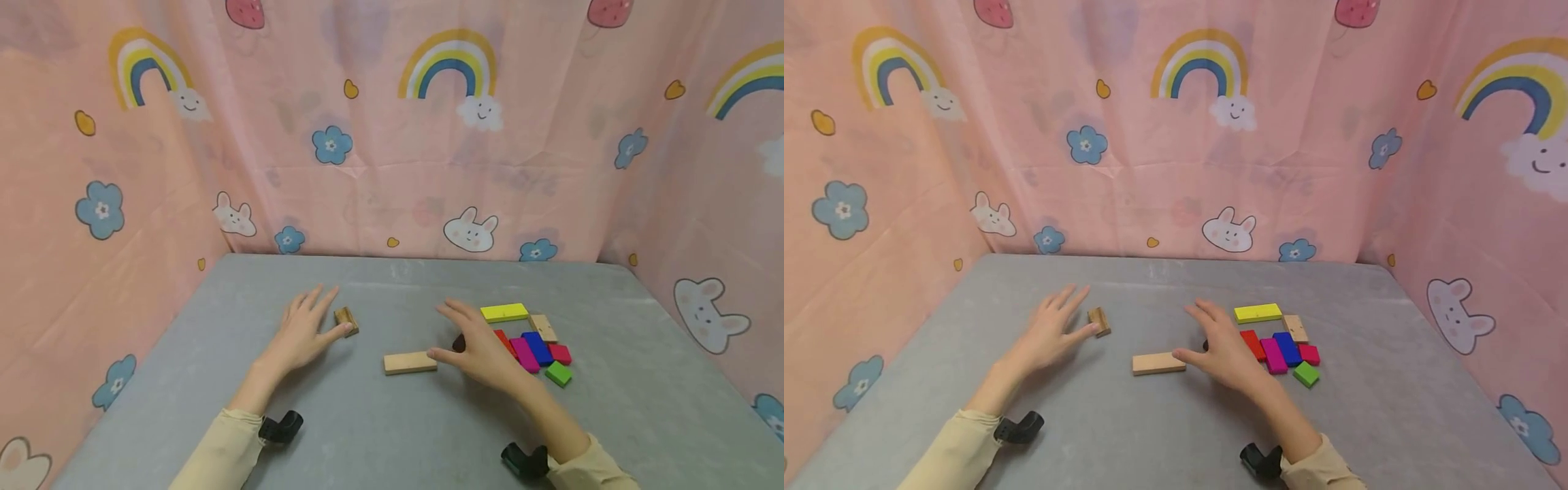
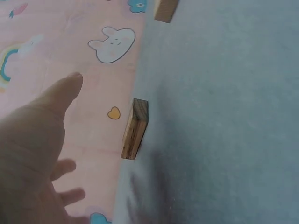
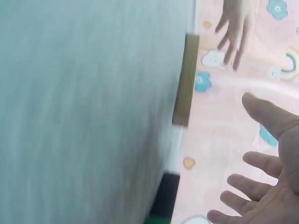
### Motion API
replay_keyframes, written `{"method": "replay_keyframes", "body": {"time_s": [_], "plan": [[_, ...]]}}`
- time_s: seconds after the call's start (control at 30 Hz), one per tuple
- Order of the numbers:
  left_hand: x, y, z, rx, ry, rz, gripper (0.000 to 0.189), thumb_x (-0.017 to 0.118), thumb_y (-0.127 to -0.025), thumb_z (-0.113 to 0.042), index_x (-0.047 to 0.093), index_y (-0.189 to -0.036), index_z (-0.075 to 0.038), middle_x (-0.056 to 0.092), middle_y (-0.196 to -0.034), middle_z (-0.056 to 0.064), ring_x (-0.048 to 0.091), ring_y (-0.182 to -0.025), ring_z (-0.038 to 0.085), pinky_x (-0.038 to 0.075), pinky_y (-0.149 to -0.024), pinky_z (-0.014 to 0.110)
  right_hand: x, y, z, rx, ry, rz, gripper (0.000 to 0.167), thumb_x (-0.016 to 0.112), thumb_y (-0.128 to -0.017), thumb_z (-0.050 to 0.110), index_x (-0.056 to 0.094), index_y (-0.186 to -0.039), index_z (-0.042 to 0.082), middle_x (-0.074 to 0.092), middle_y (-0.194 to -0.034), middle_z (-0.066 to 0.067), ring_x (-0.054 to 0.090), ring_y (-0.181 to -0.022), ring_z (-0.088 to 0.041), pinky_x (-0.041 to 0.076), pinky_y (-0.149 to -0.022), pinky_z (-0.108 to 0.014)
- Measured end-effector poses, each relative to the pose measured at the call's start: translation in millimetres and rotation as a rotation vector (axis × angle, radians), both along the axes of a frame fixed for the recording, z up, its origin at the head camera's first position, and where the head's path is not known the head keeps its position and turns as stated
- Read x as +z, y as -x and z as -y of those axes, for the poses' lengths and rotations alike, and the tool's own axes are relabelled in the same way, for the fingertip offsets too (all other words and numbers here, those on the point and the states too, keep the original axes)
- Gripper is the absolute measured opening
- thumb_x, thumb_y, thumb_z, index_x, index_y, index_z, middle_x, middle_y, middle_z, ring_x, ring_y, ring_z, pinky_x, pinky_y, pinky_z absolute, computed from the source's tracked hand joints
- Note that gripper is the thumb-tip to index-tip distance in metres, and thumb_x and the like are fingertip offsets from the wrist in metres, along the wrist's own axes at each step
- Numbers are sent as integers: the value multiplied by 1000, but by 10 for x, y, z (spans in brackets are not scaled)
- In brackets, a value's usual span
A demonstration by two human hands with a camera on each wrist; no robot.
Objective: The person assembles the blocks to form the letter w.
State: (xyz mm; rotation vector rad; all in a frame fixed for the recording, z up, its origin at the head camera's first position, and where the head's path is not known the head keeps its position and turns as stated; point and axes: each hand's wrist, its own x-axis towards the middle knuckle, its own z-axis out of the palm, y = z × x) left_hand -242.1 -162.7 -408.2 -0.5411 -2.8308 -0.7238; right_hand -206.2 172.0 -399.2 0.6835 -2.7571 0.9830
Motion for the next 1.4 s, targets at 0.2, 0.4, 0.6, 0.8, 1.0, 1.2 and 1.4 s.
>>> {"method": "replay_keyframes", "body": {"time_s": [0.2, 0.4, 0.6, 0.8, 1.0, 1.2, 1.4], "plan": [[-63, 191, 45, -87, -297, 120, 64, 65, -97, -36, 42, -151, -12, 38, -152, 15, 32, -138, 39, 28, -106, 57, -61, -45, 203, 2, 127, 100, 61, 79, -85, 22, 55, -139, 8, 50, -142, -12, 42, -131, -34, 39, -100, -55], [-187, 324, 72, -83, -463, 206, 53, 66, -97, -24, 50, -144, -6, 52, -141, 13, 46, -129, 38, 38, -102, 53, -114, -83, 325, -63, 332, 320, 48, 77, -86, 13, 62, -131, 7, 58, -131, -9, 53, -121, -34, 46, -94, -48], [-317, 381, 60, -115, -498, 187, 47, 68, -95, -13, 55, -138, 0, 60, -131, 12, 55, -118, 32, 41, -98, 49, -151, -70, 347, -89, 391, 374, 38, 79, -82, 3, 68, -118, 3, 66, -116, -9, 57, -111, -29, 47, -94, -46], [-373, 392, 38, -124, -502, 196, 43, 68, -94, -9, 57, -135, 2, 64, -124, 12, 58, -108, 27, 43, -93, 48, -176, -59, 338, -119, 362, 396, 38, 80, -78, -4, 71, -113, 4, 69, -109, -6, 60, -101, -24, 48, -89, -43], [-389, 417, 31, -85, -508, 214, 42, 70, -93, -11, 59, -133, 2, 65, -123, 12, 59, -108, 26, 43, -92, 46, -191, -33, 325, -147, 249, 356, 41, 81, -76, -6, 70, -113, 7, 69, -101, 0, 60, -98, -21, 47, -92, -45], [-384, 430, 33, -52, -510, 228, 42, 71, -93, -13, 62, -131, 0, 65, -122, 10, 59, -107, 24, 44, -91, 44, -156, -4, 311, -164, 198, 385, 40, 81, -74, -9, 71, -109, 7, 68, -96, 1, 58, -86, -19, 51, -80, -37], [-382, 414, 38, -43, -513, 232, 41, 72, -92, -14, 63, -130, -2, 65, -122, 9, 58, -106, 23, 44, -91, 44, -112, -29, 300, -180, 202, 436, 38, 82, -72, -9, 71, -106, 5, 65, -90, -2, 55, -71, -19, 50, -61, -31]]}}
